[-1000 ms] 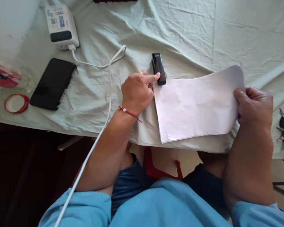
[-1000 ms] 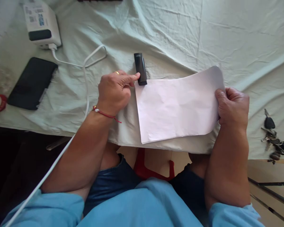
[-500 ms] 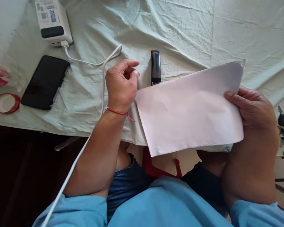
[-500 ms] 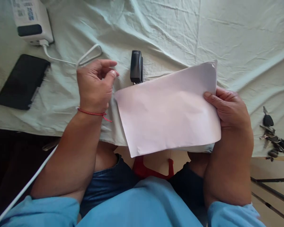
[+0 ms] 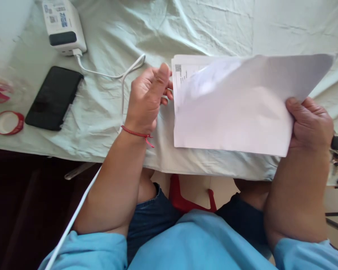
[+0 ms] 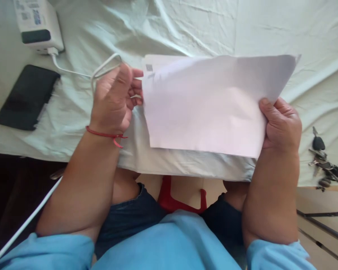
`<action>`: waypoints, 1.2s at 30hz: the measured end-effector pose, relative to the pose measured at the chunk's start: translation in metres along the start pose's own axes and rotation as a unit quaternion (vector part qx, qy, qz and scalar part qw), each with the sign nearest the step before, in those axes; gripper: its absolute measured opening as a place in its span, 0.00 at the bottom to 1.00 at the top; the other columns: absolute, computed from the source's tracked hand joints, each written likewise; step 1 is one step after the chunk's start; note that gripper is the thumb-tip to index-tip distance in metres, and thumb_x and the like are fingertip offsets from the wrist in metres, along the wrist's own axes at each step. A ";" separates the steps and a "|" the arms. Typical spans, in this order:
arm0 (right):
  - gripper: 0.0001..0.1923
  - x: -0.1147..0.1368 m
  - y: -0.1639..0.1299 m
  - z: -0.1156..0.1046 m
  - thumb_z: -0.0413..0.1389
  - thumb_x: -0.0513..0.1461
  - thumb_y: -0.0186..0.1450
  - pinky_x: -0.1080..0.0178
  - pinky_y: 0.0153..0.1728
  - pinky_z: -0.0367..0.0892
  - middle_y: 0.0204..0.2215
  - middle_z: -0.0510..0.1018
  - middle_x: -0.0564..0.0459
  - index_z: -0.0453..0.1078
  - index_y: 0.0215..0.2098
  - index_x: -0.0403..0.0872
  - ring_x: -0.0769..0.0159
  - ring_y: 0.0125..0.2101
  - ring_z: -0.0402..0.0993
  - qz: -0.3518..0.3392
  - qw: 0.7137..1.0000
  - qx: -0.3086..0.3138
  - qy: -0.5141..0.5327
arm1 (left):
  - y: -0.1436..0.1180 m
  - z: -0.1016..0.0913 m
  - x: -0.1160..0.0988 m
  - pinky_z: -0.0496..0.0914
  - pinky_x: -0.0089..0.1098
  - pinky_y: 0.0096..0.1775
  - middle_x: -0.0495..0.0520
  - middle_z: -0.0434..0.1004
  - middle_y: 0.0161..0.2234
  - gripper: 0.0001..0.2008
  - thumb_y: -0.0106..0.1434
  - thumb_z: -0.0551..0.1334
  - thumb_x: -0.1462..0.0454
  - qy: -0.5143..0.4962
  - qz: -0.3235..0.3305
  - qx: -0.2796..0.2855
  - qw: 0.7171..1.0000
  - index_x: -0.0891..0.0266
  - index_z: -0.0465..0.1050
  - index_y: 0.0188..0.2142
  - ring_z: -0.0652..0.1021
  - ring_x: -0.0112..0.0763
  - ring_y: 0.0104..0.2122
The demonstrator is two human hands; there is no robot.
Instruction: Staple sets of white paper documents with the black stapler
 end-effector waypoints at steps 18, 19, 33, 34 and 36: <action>0.16 -0.014 -0.006 0.005 0.74 0.43 0.51 0.52 0.39 0.82 0.31 0.84 0.52 0.86 0.38 0.49 0.57 0.35 0.83 0.083 0.994 0.014 -0.064 | -0.003 0.007 0.015 0.74 0.33 0.28 0.50 0.77 0.23 0.18 0.65 0.74 0.52 0.116 -0.045 0.054 0.991 0.57 0.75 0.25 0.77 0.32 0.27; 0.17 -0.018 -0.006 0.005 0.74 0.43 0.50 0.55 0.38 0.81 0.30 0.84 0.53 0.87 0.38 0.49 0.60 0.33 0.81 0.102 0.992 0.027 -0.070 | -0.002 0.006 0.014 0.74 0.33 0.29 0.50 0.77 0.23 0.18 0.65 0.74 0.53 0.122 -0.040 0.051 0.990 0.57 0.74 0.25 0.77 0.32 0.27; 0.19 -0.041 0.003 0.007 0.67 0.35 0.51 0.62 0.40 0.74 0.32 0.85 0.56 0.87 0.42 0.49 0.66 0.33 0.78 0.098 0.988 0.083 -0.086 | -0.019 0.027 0.002 0.75 0.33 0.27 0.51 0.75 0.25 0.21 0.71 0.70 0.48 0.085 -0.059 0.128 0.986 0.57 0.74 0.27 0.83 0.37 0.31; 0.19 -0.040 0.003 0.007 0.67 0.35 0.50 0.62 0.41 0.74 0.32 0.85 0.57 0.87 0.41 0.50 0.66 0.34 0.78 0.094 0.989 0.083 -0.083 | -0.019 0.029 0.000 0.76 0.33 0.27 0.51 0.76 0.26 0.20 0.72 0.68 0.49 0.077 -0.059 0.132 0.987 0.57 0.74 0.28 0.83 0.36 0.31; 0.19 -0.038 0.002 0.007 0.67 0.34 0.48 0.64 0.41 0.73 0.32 0.86 0.57 0.87 0.39 0.50 0.67 0.35 0.78 0.095 0.989 0.075 -0.082 | -0.018 0.031 -0.004 0.77 0.34 0.29 0.52 0.78 0.28 0.18 0.72 0.69 0.51 0.071 -0.061 0.137 0.986 0.57 0.76 0.29 0.83 0.36 0.32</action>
Point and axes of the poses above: each hand's wrist, its own y-axis towards the middle knuckle, its own z-axis out of the palm, x = y × z, the point moved 8 cm from there along y, towards the middle knuckle
